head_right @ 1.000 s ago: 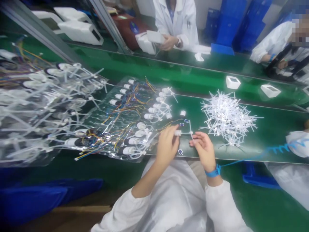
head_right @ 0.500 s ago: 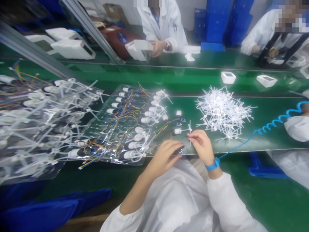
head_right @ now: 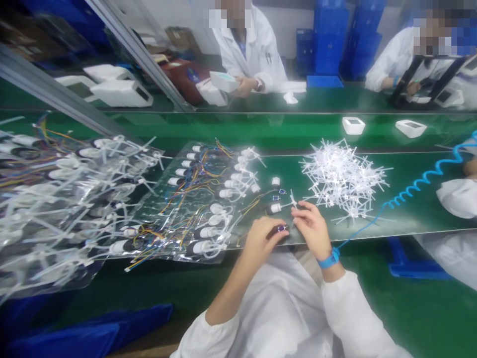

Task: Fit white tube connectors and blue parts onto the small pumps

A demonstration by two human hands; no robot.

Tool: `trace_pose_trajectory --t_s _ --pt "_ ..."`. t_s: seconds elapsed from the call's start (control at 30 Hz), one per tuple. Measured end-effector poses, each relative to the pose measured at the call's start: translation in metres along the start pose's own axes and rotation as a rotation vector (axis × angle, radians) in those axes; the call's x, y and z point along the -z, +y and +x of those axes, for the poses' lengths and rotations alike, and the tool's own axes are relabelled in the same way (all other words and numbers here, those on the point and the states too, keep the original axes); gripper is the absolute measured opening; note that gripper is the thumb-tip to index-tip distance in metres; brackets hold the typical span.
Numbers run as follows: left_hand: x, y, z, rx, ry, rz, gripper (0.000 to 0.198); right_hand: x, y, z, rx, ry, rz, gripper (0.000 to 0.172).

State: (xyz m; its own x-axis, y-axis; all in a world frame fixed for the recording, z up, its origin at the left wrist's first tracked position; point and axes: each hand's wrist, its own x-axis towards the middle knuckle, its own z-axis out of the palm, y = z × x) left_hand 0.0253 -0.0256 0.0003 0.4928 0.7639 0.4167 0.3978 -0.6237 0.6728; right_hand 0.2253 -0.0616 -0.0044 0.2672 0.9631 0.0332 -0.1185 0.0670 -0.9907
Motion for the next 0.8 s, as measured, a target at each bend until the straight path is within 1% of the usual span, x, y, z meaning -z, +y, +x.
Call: trace_pose_trajectory --t_s 0.07,0.17,0.27,0.37,0.57,0.73,0.8 --pt "-0.007 -0.002 0.001 0.007 0.02 0.006 0.017 -0.001 0.0 0.001 -0.018 0.01 0.006 0.032" --pt "-0.013 -0.004 0.001 0.028 -0.004 0.047 0.016 -0.002 -0.002 0.002 -0.022 0.02 0.008 0.034" --pt "-0.015 -0.003 0.0 0.039 -0.032 0.097 0.014 -0.004 -0.003 0.003 -0.029 0.028 0.013 0.034" --pt "-0.015 0.0 0.001 0.029 -0.024 0.121 0.015 -0.005 -0.004 0.003 -0.047 0.02 0.01 0.032" --pt "-0.016 0.003 0.004 0.048 0.08 0.135 0.017 -0.003 -0.008 0.002 -0.017 -0.056 -0.08 0.024" --pt "-0.012 0.006 0.006 0.086 0.066 0.136 0.023 -0.004 -0.013 0.001 0.051 -0.157 -0.233 0.018" --pt "-0.01 0.007 0.007 0.099 0.056 0.118 0.023 -0.005 -0.014 0.001 0.07 -0.175 -0.268 0.015"
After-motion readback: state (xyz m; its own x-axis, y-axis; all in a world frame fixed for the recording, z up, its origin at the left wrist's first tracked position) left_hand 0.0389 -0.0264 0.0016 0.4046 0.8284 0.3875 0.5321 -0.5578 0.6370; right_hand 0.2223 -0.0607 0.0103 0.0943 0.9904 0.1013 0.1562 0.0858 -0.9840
